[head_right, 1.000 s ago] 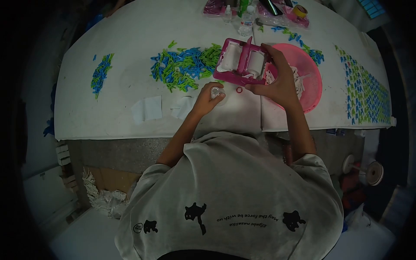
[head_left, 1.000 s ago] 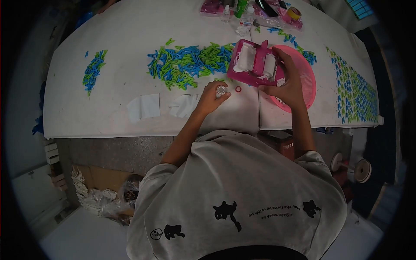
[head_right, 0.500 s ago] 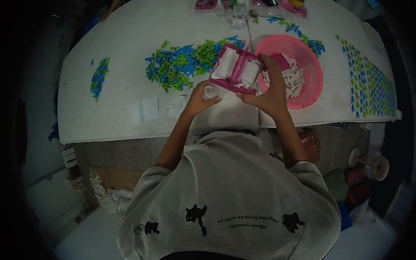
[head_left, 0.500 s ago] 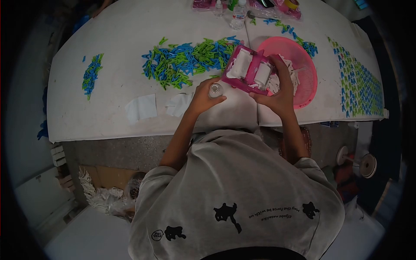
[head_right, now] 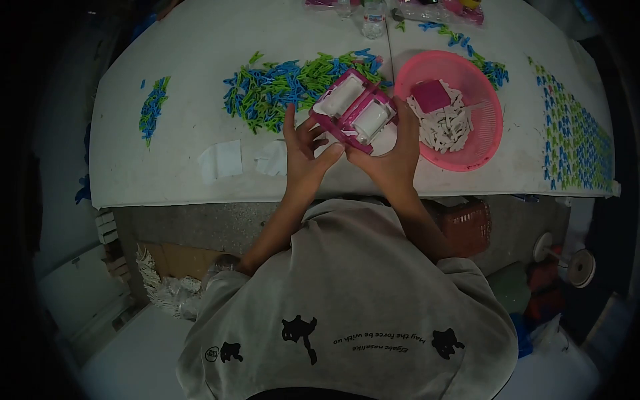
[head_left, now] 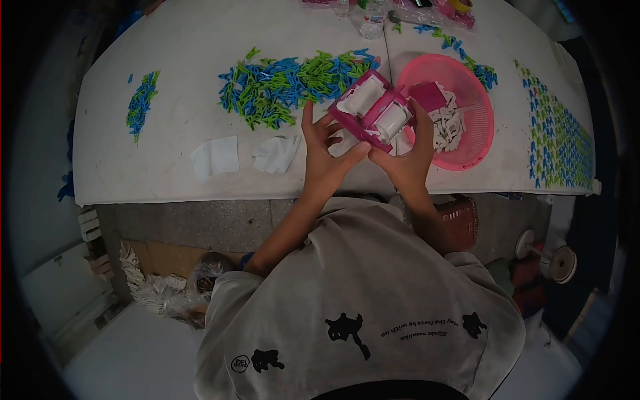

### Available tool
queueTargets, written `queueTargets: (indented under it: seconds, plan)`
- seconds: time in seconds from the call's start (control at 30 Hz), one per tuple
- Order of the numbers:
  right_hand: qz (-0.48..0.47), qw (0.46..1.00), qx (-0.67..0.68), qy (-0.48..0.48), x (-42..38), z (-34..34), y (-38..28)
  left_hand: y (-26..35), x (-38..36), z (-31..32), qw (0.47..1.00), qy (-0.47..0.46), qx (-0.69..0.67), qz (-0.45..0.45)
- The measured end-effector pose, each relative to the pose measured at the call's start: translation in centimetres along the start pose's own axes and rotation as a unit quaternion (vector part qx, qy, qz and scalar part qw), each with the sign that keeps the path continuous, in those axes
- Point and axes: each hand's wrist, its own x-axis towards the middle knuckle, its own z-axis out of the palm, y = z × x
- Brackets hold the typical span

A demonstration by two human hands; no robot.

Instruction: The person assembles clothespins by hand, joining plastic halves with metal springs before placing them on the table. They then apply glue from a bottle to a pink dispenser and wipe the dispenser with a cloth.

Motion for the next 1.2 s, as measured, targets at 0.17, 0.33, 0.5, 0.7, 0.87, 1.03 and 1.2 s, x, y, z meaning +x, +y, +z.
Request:
queueTargets:
  seconds: [0.17,0.33,0.5,0.7,0.87,1.03,1.2]
  plan:
    - [-0.002,1.000,0.001,-0.004,-1.0,0.7,0.2,0.6,0.4,1.0,0.996,0.027,-0.076,-0.031]
    - [0.002,1.000,0.006,0.000,-1.8,1.4,0.3,1.0,0.6,1.0,0.984,0.086,-0.148,-0.052]
    - [0.016,1.000,0.012,-0.003,-2.1,1.7,0.1,1.1,0.7,0.9,0.979,0.098,-0.169,-0.059]
    - [0.014,1.000,0.003,-0.009,-2.4,2.3,0.0,0.8,0.8,0.4,0.977,0.112,-0.167,-0.070]
    - [0.017,1.000,0.008,-0.005,-2.8,2.8,-0.1,0.4,0.8,-0.3,0.976,0.119,-0.166,-0.075]
    - [0.012,1.000,0.015,-0.003,-3.0,3.5,-0.5,0.6,0.7,-1.1,0.969,0.123,-0.188,-0.099]
    - [0.007,1.000,0.005,0.002,-3.2,4.4,-0.9,1.3,0.5,-1.8,0.965,0.117,-0.212,-0.100]
